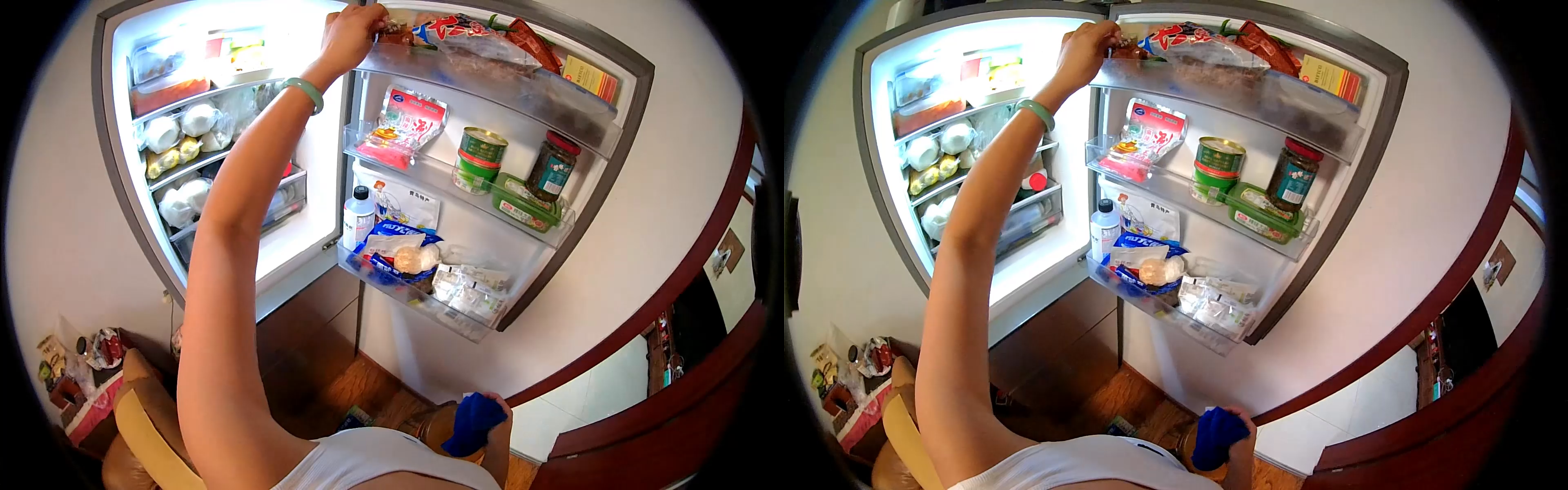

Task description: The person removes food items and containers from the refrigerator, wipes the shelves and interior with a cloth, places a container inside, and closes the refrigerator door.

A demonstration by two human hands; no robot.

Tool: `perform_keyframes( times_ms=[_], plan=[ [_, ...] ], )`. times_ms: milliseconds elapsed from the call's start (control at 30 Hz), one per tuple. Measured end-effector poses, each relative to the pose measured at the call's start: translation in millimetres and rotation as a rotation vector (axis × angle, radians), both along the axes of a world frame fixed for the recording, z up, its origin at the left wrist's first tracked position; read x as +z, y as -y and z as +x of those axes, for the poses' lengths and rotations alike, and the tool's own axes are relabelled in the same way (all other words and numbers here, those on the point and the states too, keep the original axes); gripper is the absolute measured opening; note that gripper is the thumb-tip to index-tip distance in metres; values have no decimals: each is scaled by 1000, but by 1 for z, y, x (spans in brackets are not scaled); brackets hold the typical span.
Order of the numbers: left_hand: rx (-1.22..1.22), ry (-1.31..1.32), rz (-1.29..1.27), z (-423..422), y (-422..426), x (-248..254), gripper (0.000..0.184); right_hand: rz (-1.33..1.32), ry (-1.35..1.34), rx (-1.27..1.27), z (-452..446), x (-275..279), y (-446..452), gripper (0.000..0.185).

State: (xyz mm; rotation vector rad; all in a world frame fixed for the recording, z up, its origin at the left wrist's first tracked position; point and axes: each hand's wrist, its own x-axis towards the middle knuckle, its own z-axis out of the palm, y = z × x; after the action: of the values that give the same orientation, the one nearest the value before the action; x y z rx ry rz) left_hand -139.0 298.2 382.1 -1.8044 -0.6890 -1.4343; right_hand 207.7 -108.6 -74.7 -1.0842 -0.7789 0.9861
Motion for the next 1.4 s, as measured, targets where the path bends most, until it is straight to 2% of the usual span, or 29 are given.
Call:
perform_keyframes(
  times_ms=[67, 167, 233, 400, 433, 500, 533, 600, 633, 700, 733, 800, 833, 900, 933, 1000, 1033, 1067, 1133, 1167, 1267, 1333, 1400],
  plan=[
    [-25, 39, 45, 2, -18, -2, 14, -63, -96, -29, 6, -15, -2, 24],
    [-67, 99, 98, 7, -26, -3, 17, -77, 18, -2, -12, 18, 2, 22],
    [-85, 125, 103, 9, -25, -4, 18, -62, -2, -11, -9, 15, 2, 22],
    [-82, -55, 283, 3, -22, 6, 18, -36, -20, -13, -9, 9, 2, 23],
    [-82, -55, 282, 2, -17, 6, 18, -66, 61, -8, -7, 7, 1, 25],
    [49, -238, 354, 0, -3, 12, 18, -95, 143, -4, -1, -1, -2, 26],
    [46, -237, 355, 3, 5, 19, 18, -64, 86, 32, 4, -8, -4, 26],
    [119, -416, -80, 7, 18, 34, 30, -32, 29, 63, -1, 1, -6, 25],
    [116, -415, -80, 5, 16, 39, 30, -21, 58, 67, -12, 25, -8, 24],
    [-290, -364, -339, 1, 10, 50, 20, -12, 88, 69, -18, 33, -12, 24],
    [-278, -333, -528, -2, 29, 54, 18, -43, 108, 67, -16, 24, -16, 23],
    [-316, -552, -205, -16, -6, 65, 18, -72, 126, 60, -23, 23, -18, 22],
    [-321, -555, -202, -20, 1, 65, 18, -77, 110, 53, -32, 33, -20, 22],
    [-339, -387, -572, -26, 12, 65, 15, -83, 91, 38, -42, 44, -25, 21],
    [-345, -390, -571, -26, 8, 63, 15, -58, 122, 65, -45, 46, -26, 20],
    [-293, -2, -366, -25, 1, 60, 18, -34, 149, 87, -50, 51, -30, 20],
    [-175, -70, -211, -23, 6, 61, 25, -55, 196, 91, -52, 54, -33, 19],
    [-179, -73, -207, -20, 2, 62, 25, -77, 243, 95, -55, 57, -34, 18],
    [-243, -340, -51, -14, -15, 64, 29, -55, 255, 89, -63, 63, -37, 18],
    [-68, -373, -191, -11, -30, 68, 27, -36, 267, 87, -67, 66, -38, 17],
    [67, -304, -218, -3, -34, 75, 25, -36, 233, 28, -83, 68, -39, 16],
    [75, -286, -187, 0, -28, 81, 19, -31, 207, 11, -84, 58, -38, 16],
    [89, -30, -63, 0, -27, 87, 13, -25, 181, -3, -85, 45, -36, 16]
  ],
)
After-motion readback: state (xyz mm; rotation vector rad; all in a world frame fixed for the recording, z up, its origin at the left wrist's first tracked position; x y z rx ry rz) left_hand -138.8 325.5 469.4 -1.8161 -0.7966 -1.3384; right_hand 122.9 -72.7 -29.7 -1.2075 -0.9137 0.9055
